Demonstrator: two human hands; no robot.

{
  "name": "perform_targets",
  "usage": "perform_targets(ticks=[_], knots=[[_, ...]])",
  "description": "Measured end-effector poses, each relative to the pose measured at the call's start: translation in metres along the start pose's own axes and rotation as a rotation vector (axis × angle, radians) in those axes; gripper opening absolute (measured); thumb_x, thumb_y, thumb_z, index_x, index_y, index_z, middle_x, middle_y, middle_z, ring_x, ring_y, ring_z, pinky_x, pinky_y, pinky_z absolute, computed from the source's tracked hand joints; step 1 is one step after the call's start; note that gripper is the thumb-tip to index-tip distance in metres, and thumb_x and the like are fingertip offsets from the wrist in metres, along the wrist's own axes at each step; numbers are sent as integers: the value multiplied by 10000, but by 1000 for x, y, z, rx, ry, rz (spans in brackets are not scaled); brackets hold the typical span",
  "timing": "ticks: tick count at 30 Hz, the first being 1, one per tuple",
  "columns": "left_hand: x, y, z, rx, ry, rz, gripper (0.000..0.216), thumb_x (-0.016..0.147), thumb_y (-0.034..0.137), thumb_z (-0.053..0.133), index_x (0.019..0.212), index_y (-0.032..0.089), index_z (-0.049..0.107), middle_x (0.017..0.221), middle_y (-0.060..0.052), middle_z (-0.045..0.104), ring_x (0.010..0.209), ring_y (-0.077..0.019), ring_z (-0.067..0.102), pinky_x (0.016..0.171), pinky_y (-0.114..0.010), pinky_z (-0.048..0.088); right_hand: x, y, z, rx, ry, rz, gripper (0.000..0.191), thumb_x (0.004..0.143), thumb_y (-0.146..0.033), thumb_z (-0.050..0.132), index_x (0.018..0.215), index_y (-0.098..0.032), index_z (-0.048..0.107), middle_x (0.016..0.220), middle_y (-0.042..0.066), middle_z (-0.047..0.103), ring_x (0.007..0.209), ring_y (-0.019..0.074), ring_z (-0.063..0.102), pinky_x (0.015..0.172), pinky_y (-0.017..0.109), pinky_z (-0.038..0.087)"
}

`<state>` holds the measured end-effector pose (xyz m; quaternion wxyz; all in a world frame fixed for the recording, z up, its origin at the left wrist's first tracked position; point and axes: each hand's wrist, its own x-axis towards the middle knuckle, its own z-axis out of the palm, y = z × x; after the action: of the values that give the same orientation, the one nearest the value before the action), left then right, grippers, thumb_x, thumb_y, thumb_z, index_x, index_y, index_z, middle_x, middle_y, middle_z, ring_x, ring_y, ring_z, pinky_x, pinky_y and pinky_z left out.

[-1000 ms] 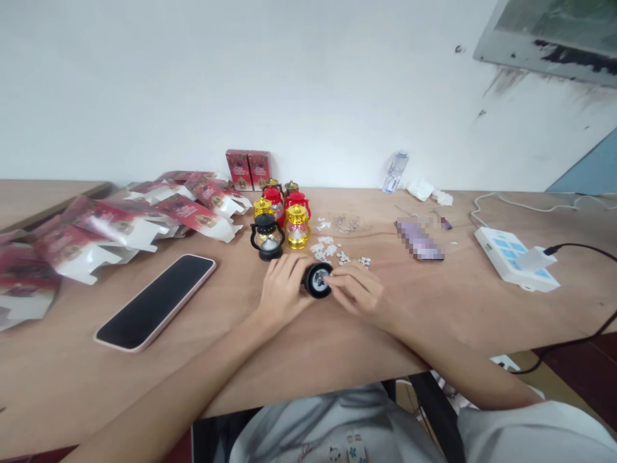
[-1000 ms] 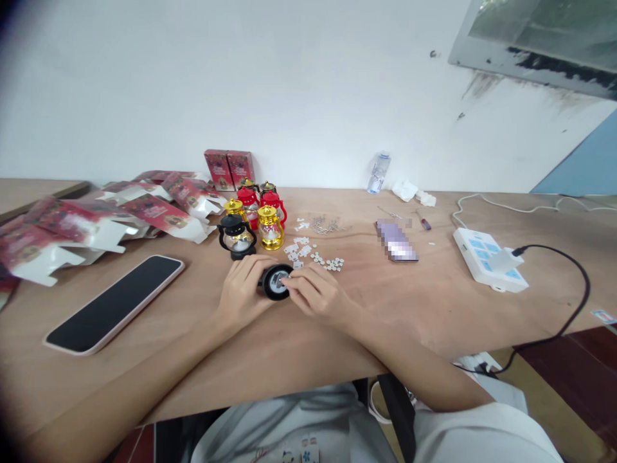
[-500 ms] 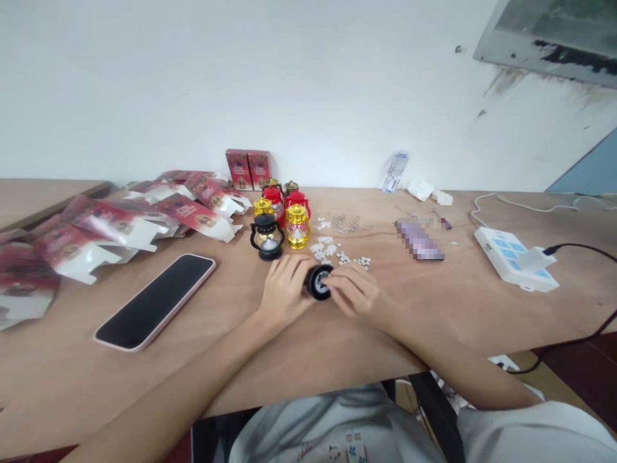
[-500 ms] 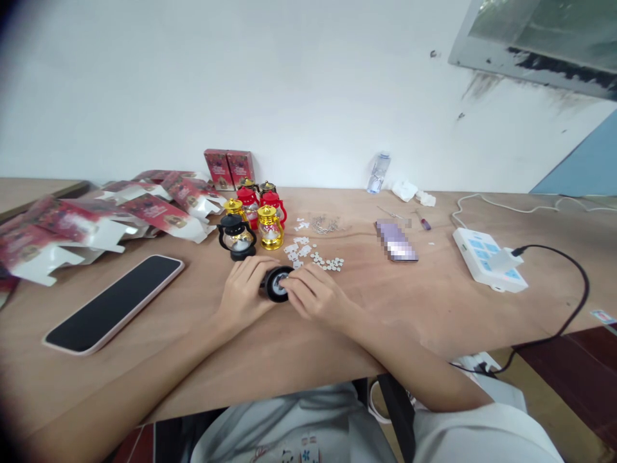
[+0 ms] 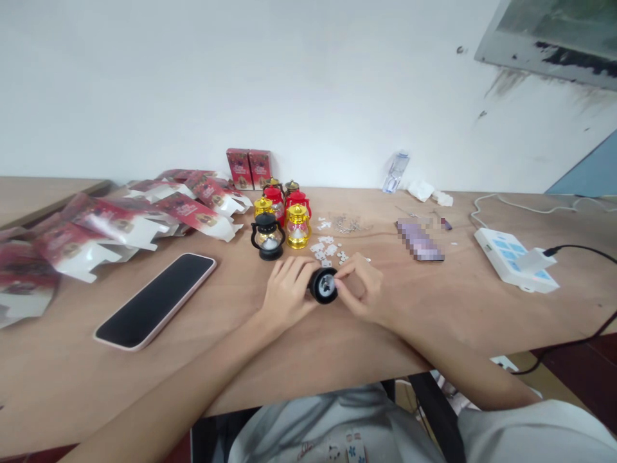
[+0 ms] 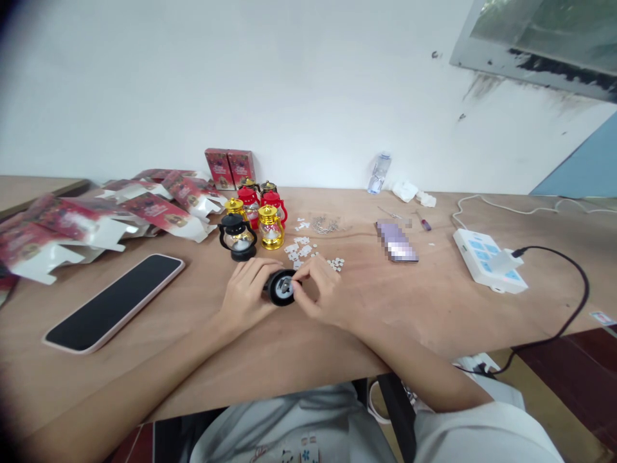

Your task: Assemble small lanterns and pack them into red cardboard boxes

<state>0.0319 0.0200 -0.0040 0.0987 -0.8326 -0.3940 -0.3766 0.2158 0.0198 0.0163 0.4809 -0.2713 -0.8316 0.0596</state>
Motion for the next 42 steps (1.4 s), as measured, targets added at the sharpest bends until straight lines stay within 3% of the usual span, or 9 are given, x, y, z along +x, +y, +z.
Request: perform_targets(ticks=[5,9,14,19,26,31,36,39,42], knots=[[1,0,-2,10,-10,-16,220,788,270,538,988,178,531,956,-84,644,878,-225,584,734,-331,384,-4,7,0,82,-9,222,64,887,-247,495,874,-206,543,797,15,596,738,131,564,696,266,450],[2,0,-3,14,-8,-23,216,789,272,533,982,177,533,945,-81,645,860,-222,583,720,-326,378,-7,12,0,77,-50,269,124,918,-265,438,910,-210,548,828,18,608,743,131,575,699,261,456],[2,0,-3,3,5,-14,217,793,281,530,980,172,532,958,-81,645,863,-225,582,727,-330,385,-10,14,5,154,40,320,155,903,-258,480,1054,-237,506,889,18,645,839,152,629,748,287,493],[2,0,-3,-6,21,-19,215,797,278,523,983,171,532,959,-85,647,880,-228,588,741,-332,391,-9,10,1,145,38,291,141,873,-271,544,1000,-248,600,914,12,681,849,154,650,782,301,515],[2,0,-2,9,25,-8,227,809,300,533,993,167,528,953,-86,646,873,-224,588,738,-333,395,-6,7,1,37,80,78,68,833,-211,605,878,-236,649,993,49,632,948,177,601,852,375,499],[2,-1,-1,19,36,6,234,830,332,522,992,164,526,943,-87,646,860,-223,589,729,-329,390,-5,1,4,-18,51,80,49,822,-198,614,832,-209,660,1076,77,576,975,185,570,871,381,494],[2,0,-2,25,35,13,230,814,308,532,989,159,523,944,-86,642,866,-227,587,726,-325,386,-6,2,2,-20,63,72,149,857,-204,558,961,-235,660,1152,75,552,969,180,562,879,389,487],[2,0,-3,22,32,8,223,803,280,530,991,159,521,954,-84,641,871,-228,587,733,-326,387,-5,15,1,-51,120,146,160,875,-218,526,971,-239,652,1049,64,582,979,187,562,868,385,487],[1,-1,-3,23,31,-2,229,798,273,536,998,162,523,956,-82,642,872,-231,585,731,-328,388,-4,38,3,-222,71,225,153,877,-241,519,886,-222,671,971,72,610,953,215,542,853,412,472]])
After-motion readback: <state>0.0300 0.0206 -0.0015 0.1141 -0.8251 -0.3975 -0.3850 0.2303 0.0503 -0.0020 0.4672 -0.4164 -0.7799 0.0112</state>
